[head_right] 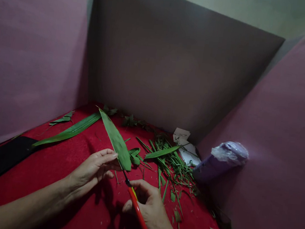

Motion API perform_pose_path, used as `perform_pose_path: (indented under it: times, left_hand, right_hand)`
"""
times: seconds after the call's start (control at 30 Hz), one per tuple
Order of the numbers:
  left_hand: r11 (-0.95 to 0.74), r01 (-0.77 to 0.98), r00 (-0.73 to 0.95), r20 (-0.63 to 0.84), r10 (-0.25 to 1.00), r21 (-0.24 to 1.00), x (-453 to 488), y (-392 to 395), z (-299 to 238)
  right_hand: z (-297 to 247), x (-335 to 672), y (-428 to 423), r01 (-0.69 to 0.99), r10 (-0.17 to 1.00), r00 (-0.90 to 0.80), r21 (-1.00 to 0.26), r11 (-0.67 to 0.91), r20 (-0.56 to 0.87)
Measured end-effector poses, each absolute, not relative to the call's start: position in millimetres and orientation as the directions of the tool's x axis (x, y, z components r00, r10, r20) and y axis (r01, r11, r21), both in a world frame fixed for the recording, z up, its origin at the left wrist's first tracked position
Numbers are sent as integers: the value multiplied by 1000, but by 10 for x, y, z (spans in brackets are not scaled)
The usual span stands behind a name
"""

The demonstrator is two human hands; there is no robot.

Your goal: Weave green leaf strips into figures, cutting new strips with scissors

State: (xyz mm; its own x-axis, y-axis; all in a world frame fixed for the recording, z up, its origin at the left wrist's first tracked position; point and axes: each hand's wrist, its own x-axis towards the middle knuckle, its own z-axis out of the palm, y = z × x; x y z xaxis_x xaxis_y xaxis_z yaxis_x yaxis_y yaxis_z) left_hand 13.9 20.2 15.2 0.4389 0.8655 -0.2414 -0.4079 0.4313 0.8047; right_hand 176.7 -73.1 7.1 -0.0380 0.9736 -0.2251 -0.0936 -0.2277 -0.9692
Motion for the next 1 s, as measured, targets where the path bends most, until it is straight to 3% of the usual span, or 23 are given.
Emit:
perform_pose_path:
  times: [1.0]
  left_hand:
    - [436,-383,445,-252,860,814,131,194,175]
  right_hand:
    - [15,1797,-738,-21,987,-46,-988,-153,-151]
